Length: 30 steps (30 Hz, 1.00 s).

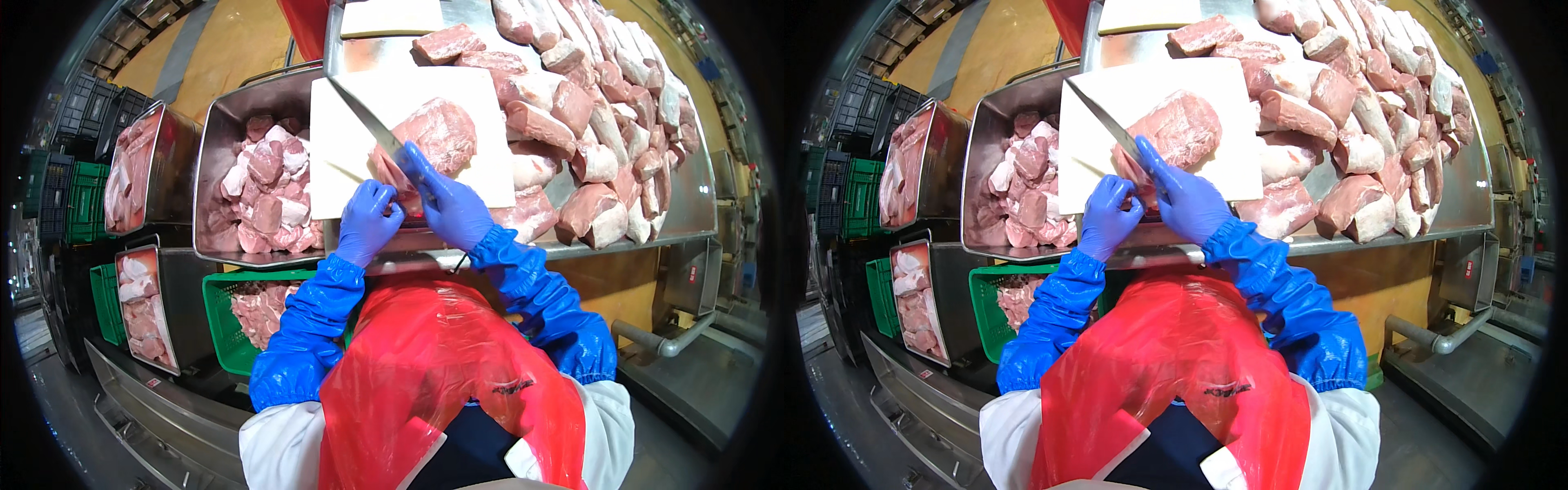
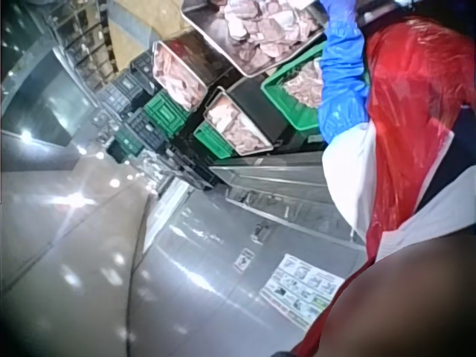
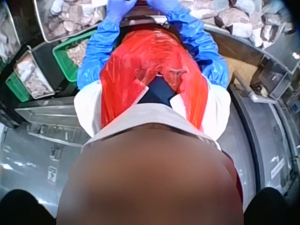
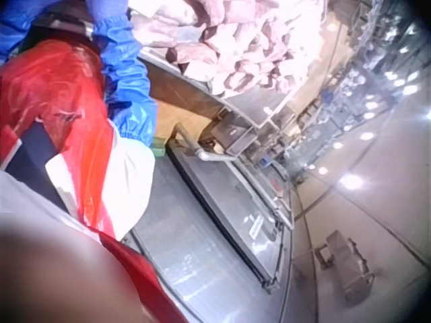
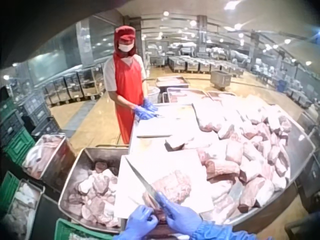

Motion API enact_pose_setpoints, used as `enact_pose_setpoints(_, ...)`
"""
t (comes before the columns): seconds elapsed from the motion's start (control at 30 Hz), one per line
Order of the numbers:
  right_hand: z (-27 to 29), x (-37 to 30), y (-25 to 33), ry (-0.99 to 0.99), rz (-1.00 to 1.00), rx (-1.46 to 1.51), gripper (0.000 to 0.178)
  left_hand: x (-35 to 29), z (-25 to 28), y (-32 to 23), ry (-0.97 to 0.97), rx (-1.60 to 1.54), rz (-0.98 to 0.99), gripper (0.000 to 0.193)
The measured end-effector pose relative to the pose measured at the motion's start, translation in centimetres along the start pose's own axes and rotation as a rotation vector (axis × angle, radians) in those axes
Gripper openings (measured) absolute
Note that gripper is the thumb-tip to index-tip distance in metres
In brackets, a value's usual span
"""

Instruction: The person cuts large pieces of raw meat on a white cutting board using a knife, then places the cut portions into a green basket. The person repeats this process with multiple pieces of meat throughout the clip.

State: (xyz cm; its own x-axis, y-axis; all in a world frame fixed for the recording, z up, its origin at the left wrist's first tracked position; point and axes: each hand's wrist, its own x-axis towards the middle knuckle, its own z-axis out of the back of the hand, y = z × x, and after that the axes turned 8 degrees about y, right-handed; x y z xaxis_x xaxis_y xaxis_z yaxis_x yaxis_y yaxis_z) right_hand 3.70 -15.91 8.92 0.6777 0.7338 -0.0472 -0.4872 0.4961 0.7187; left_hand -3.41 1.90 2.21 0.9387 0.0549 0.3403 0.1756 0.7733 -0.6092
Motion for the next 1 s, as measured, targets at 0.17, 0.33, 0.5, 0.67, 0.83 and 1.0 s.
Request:
enact_pose_setpoints(0.17, 3.3, -8.0, -2.3, 0.254, -0.104, -0.327, 0.087, 0.3, 0.7, 2.8, -0.029, 0.055, 0.007, 0.009)
enact_pose_setpoints(0.33, 10.1, -13.1, 1.6, 0.465, -0.238, -0.716, 0.076, 1.6, 5.0, 6.2, 0.059, -0.017, 0.057, 0.012)
enact_pose_setpoints(0.5, 6.0, -8.1, 4.3, 0.072, -0.007, -0.104, 0.078, 2.1, 4.9, 2.5, 0.146, 0.029, -0.026, 0.038)
enact_pose_setpoints(0.67, -0.5, 5.2, 4.5, -0.112, -0.304, 0.689, 0.070, 2.1, 3.5, 4.4, 0.143, 0.035, -0.110, 0.020)
enact_pose_setpoints(0.83, -0.2, -0.9, 5.0, 0.174, -0.282, -0.008, 0.075, 2.4, 3.4, 6.5, 0.098, -0.014, -0.149, 0.013)
enact_pose_setpoints(1.0, 5.4, -10.1, 9.9, 0.534, -0.490, -0.587, 0.085, 4.0, 5.3, 9.0, 0.014, -0.002, -0.069, 0.011)
